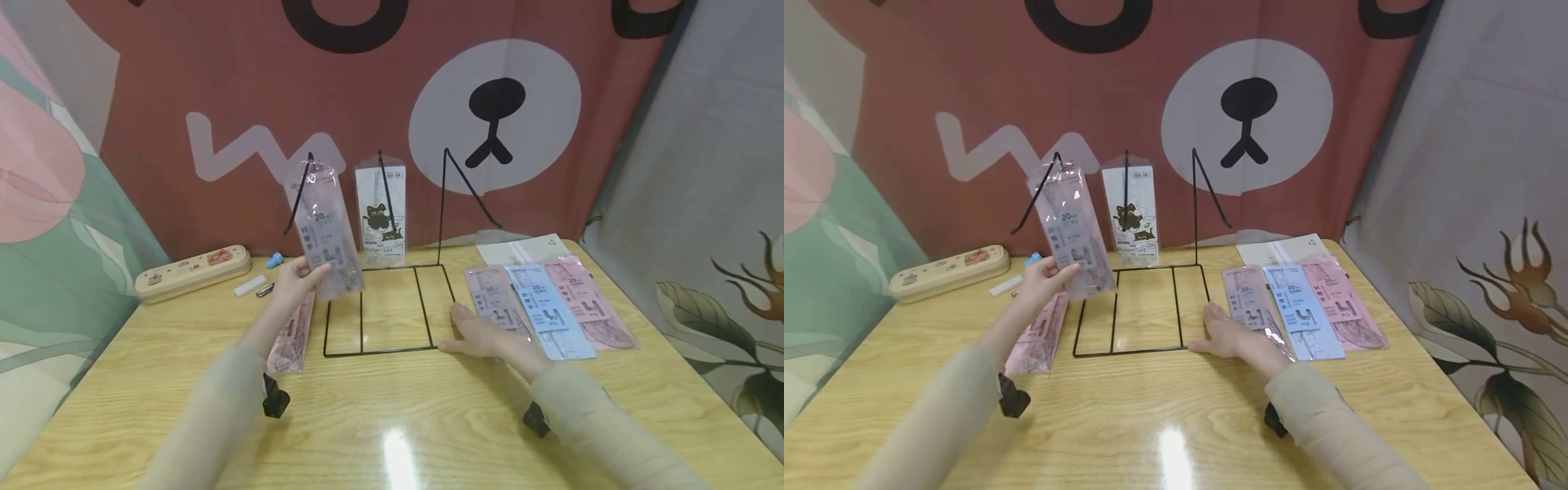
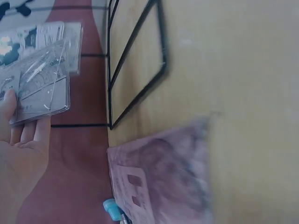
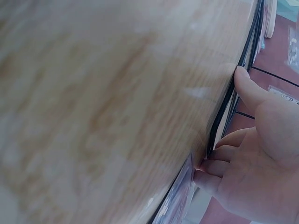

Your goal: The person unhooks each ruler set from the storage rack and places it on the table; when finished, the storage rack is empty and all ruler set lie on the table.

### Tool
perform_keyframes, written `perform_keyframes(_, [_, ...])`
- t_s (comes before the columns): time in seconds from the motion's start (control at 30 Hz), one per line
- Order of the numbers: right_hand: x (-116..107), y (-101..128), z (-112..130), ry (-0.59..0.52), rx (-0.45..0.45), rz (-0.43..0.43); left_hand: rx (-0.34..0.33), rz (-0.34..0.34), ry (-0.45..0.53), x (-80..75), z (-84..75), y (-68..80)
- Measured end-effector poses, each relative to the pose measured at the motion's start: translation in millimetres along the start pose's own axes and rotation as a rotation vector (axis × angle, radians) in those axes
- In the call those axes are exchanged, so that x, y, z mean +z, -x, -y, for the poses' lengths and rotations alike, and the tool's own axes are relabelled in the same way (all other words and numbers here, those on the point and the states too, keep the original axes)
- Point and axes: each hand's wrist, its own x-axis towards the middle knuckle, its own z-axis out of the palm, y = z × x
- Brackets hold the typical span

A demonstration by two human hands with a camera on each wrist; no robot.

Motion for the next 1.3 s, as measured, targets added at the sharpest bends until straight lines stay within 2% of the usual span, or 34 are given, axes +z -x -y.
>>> perform_keyframes(0.17, [-0.1, -1.8, 0.3, 0.0, 0.001, 0.003, 0.093, 0.008, 0.01, -3.2, 6.0, 28.4])
perform_keyframes(0.4, [1.2, -1.4, 0.9, 0.003, -0.013, -0.003, 0.184, 0.021, 0.042, -3.8, 7.7, 69.2])
perform_keyframes(0.53, [0.9, -0.4, 2.5, -0.003, -0.015, 0.0, 0.297, 0.019, 0.038, -8.5, 8.8, 93.1])
perform_keyframes(0.63, [-0.3, 0.3, 2.9, -0.004, -0.025, -0.005, 0.375, 0.041, 0.033, -17.0, 7.3, 110.1])
perform_keyframes(0.73, [-1.2, 0.6, 2.4, -0.006, -0.026, -0.004, 0.416, 0.062, 0.05, -30.6, 2.5, 124.3])
perform_keyframes(0.83, [-1.0, 0.4, 1.3, -0.011, -0.022, -0.002, 0.429, -0.002, 0.078, -48.8, -4.7, 133.5])
perform_keyframes(0.93, [-0.5, 0.1, 0.1, -0.012, -0.017, 0.0, 0.4, -0.113, 0.119, -73.2, -11.0, 136.7])
perform_keyframes(1.0, [-0.2, 0.0, -0.1, -0.013, -0.014, 0.001, 0.349, -0.193, 0.113, -92.1, -12.8, 136.7])
perform_keyframes(1.1, [0.0, -0.1, -0.1, -0.015, -0.005, 0.009, 0.228, -0.262, 0.005, -121.4, -10.5, 136.0])
perform_keyframes(1.17, [0.1, -0.2, 0.0, -0.015, -0.004, 0.012, 0.135, -0.27, -0.124, -137.9, -6.5, 134.2])
perform_keyframes(1.3, [0.0, -0.4, 0.8, -0.009, -0.007, 0.012, -0.009, -0.151, -0.256, -160.2, 6.6, 125.5])
